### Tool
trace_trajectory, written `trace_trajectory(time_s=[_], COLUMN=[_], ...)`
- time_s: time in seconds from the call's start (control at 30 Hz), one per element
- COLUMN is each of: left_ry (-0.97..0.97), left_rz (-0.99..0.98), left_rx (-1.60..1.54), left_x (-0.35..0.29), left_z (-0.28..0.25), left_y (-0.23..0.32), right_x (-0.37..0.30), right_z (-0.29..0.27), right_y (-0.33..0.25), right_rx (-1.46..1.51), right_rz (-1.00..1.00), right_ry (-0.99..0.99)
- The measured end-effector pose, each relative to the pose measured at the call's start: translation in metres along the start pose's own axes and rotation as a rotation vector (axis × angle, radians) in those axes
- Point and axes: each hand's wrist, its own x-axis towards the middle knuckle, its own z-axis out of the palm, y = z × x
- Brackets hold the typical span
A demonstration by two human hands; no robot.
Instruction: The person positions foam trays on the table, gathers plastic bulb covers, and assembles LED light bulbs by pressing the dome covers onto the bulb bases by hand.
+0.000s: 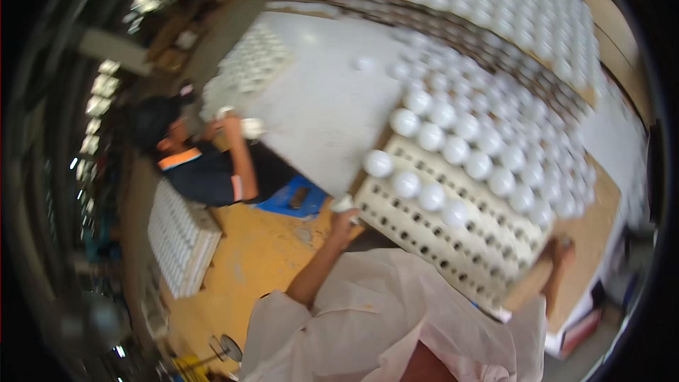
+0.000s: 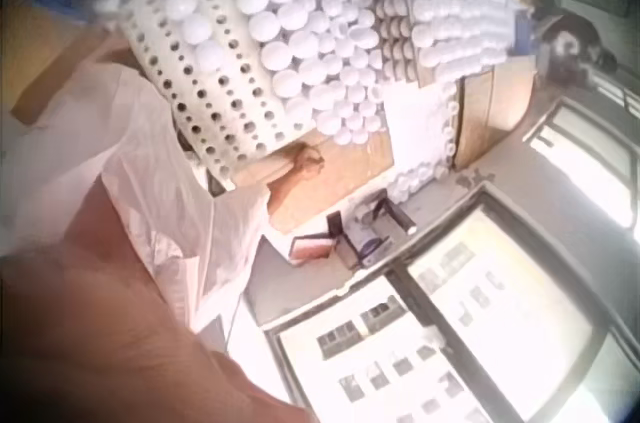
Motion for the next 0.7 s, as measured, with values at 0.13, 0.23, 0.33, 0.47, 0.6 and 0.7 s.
trace_trajectory(time_s=[0.13, 0.23, 0.33, 0.47, 0.6, 0.7], left_ry=[0.228, 0.226, 0.234, 0.172, 0.125, -0.345], left_rz=[-0.290, -0.361, -0.379, -0.357, -0.091, -0.140], left_rx=[-0.493, -0.463, -0.459, -0.354, -0.309, 0.024], left_x=[0.039, 0.054, 0.079, 0.077, 0.064, 0.058], left_z=[0.005, 0.002, -0.001, -0.018, -0.036, -0.030], left_y=[0.033, 0.027, 0.027, 0.037, 0.072, 0.143], right_x=[-0.014, -0.042, -0.059, -0.062, -0.110, -0.164], right_z=[0.024, -0.006, 0.003, -0.004, -0.064, -0.077], right_y=[-0.068, -0.080, -0.075, -0.043, -0.092, -0.149], right_rx=[-0.078, -0.073, -0.089, 0.008, 0.598, 1.576], right_rz=[0.001, 0.178, 0.189, 0.182, 0.396, 0.136], right_ry=[0.052, -0.111, -0.086, 0.006, 0.277, 0.056])
